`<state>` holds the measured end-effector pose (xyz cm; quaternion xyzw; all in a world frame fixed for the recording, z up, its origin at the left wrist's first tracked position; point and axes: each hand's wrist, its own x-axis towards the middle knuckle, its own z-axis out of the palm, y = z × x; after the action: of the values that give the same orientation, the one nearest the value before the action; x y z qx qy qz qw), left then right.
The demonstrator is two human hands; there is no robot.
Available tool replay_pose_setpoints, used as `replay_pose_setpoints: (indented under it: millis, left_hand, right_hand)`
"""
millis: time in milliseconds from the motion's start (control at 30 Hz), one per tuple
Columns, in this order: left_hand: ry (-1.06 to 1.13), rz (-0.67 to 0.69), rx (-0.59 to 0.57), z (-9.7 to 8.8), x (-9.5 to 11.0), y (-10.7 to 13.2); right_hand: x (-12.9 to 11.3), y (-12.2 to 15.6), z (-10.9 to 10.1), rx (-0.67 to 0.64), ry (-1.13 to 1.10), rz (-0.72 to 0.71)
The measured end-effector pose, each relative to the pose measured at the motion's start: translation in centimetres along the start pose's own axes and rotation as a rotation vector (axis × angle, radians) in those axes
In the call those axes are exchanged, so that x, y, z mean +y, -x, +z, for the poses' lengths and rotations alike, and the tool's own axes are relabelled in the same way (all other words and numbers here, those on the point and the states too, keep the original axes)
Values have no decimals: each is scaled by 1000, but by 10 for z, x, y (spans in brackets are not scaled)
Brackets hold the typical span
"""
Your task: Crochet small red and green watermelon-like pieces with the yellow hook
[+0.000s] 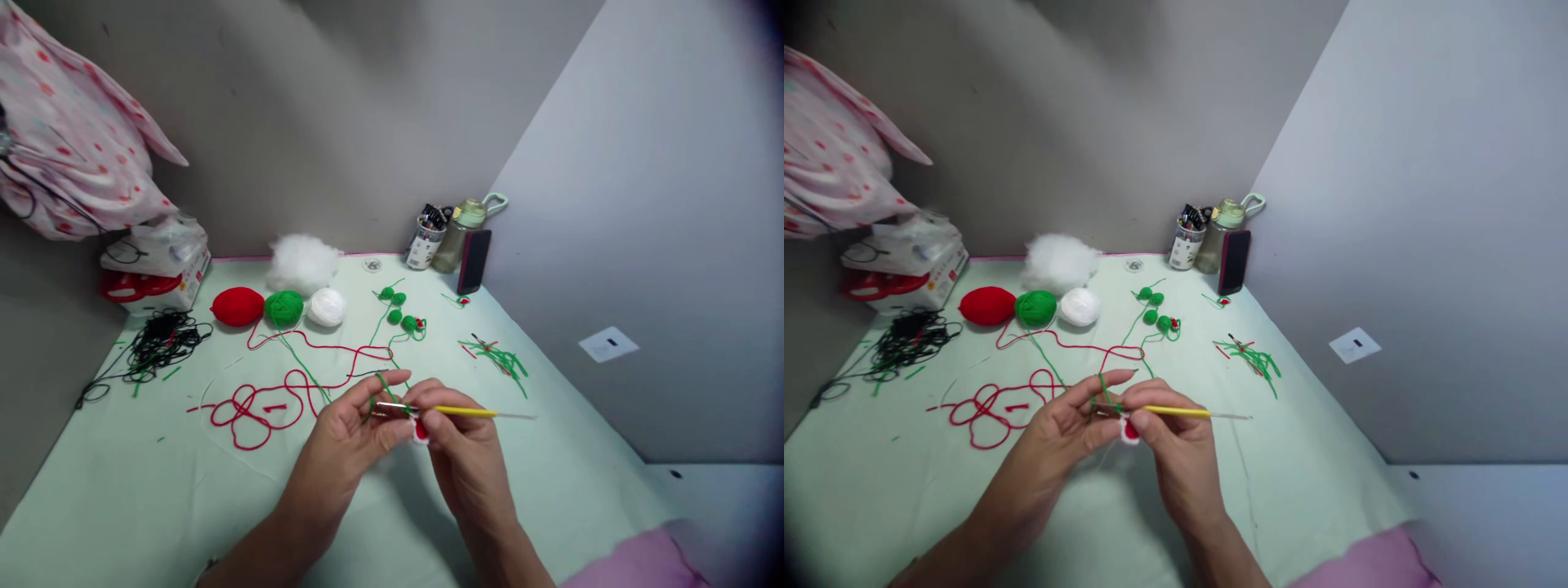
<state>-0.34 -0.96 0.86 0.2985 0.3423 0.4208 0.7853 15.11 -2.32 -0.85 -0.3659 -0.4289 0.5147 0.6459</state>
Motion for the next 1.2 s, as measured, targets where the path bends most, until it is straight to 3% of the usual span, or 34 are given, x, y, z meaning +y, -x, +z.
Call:
replay_pose_setpoints:
  millis: [133, 367, 567, 833, 1200]
  left_hand:
    - [-14, 19, 27, -1, 0, -3]
    - [-52, 41, 24, 0, 0, -1]
    - [-12, 86, 22, 2, -4, 3]
    - [52, 120, 77, 8, -9, 2]
    - [-2, 123, 69, 3, 0, 5]
  right_hand:
    - [0, 0, 5, -30, -21, 25]
    - [-1, -1, 9, 115, -171, 169]
    - [0, -4, 11, 141, -127, 97]
    - [6, 6, 12, 177, 144, -193]
    - [-7, -1, 4, 50, -5, -51]
